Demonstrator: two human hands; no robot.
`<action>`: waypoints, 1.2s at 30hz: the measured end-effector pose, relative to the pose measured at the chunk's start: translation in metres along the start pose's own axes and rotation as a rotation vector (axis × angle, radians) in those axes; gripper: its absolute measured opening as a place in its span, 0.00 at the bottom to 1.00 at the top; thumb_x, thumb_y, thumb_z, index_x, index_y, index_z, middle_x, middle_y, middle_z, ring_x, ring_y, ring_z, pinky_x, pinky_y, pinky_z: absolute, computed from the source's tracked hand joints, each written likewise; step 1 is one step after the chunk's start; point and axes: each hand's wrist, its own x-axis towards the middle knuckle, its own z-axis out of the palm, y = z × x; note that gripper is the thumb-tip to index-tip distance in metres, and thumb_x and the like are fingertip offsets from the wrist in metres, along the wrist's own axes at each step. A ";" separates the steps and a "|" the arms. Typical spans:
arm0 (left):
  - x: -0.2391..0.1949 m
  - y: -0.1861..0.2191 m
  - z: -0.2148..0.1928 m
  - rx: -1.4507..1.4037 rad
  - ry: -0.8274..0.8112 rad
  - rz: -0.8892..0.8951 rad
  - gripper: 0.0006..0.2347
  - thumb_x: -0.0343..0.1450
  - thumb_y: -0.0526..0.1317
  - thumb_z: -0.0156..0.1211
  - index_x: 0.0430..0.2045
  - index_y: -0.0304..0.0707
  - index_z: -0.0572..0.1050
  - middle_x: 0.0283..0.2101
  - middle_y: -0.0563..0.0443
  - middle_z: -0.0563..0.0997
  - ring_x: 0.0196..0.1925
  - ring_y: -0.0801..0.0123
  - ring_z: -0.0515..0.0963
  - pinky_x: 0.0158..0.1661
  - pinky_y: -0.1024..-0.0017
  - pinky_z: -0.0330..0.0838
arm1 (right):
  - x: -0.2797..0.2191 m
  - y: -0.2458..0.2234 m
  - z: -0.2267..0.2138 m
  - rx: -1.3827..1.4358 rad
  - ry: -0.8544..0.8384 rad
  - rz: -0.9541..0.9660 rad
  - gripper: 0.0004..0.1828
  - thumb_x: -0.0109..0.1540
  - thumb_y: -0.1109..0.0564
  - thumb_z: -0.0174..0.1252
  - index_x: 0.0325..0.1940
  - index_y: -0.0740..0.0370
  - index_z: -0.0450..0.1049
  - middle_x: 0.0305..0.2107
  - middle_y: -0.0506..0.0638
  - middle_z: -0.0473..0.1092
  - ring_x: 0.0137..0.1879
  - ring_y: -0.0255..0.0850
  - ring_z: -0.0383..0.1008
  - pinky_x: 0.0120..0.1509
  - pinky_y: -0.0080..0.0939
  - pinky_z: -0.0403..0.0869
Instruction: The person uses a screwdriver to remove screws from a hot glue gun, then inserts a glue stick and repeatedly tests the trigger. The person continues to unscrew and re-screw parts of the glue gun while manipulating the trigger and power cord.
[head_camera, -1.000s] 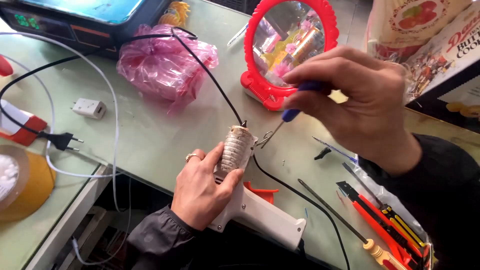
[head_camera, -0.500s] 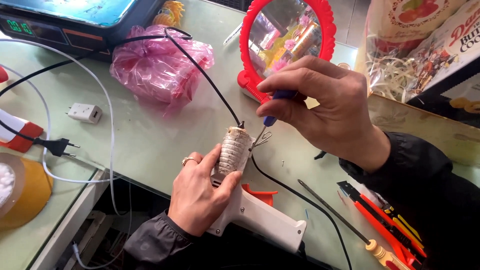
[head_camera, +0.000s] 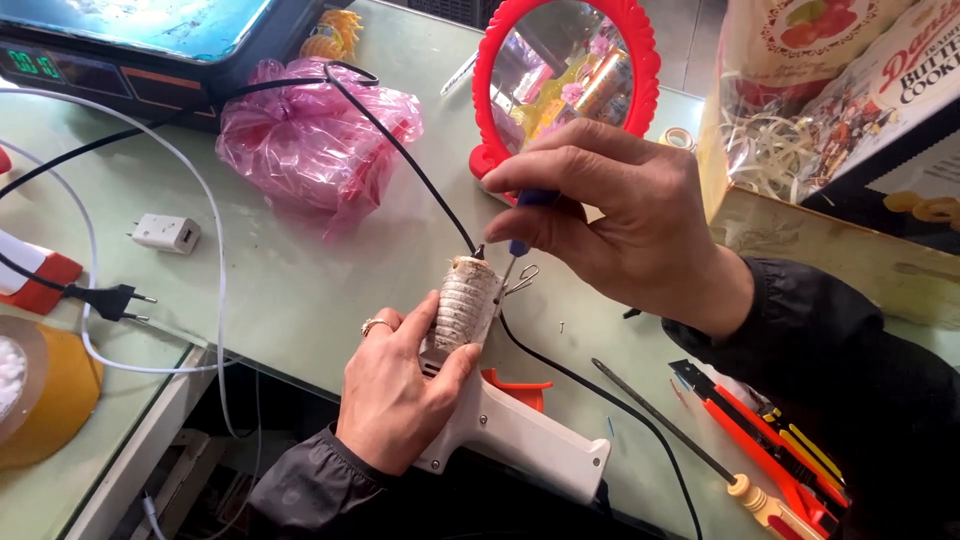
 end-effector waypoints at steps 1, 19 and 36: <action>0.000 -0.001 0.001 0.000 -0.002 0.001 0.32 0.63 0.59 0.59 0.66 0.65 0.71 0.45 0.50 0.75 0.49 0.56 0.77 0.53 0.60 0.71 | 0.000 0.000 0.000 -0.002 0.000 0.001 0.16 0.64 0.59 0.73 0.51 0.69 0.77 0.39 0.56 0.75 0.44 0.47 0.76 0.54 0.42 0.78; 0.001 -0.001 0.001 0.003 -0.008 -0.009 0.32 0.63 0.59 0.60 0.66 0.66 0.71 0.45 0.51 0.75 0.48 0.57 0.78 0.54 0.60 0.70 | -0.003 -0.003 -0.004 -0.034 -0.019 0.016 0.16 0.64 0.56 0.71 0.52 0.66 0.79 0.41 0.55 0.76 0.44 0.45 0.77 0.54 0.41 0.77; 0.003 -0.009 0.006 0.013 0.041 0.073 0.31 0.63 0.59 0.60 0.65 0.63 0.71 0.45 0.46 0.76 0.50 0.51 0.77 0.51 0.55 0.72 | -0.009 -0.011 -0.007 -0.093 -0.003 0.016 0.18 0.64 0.56 0.73 0.54 0.64 0.78 0.43 0.57 0.78 0.49 0.46 0.81 0.58 0.41 0.80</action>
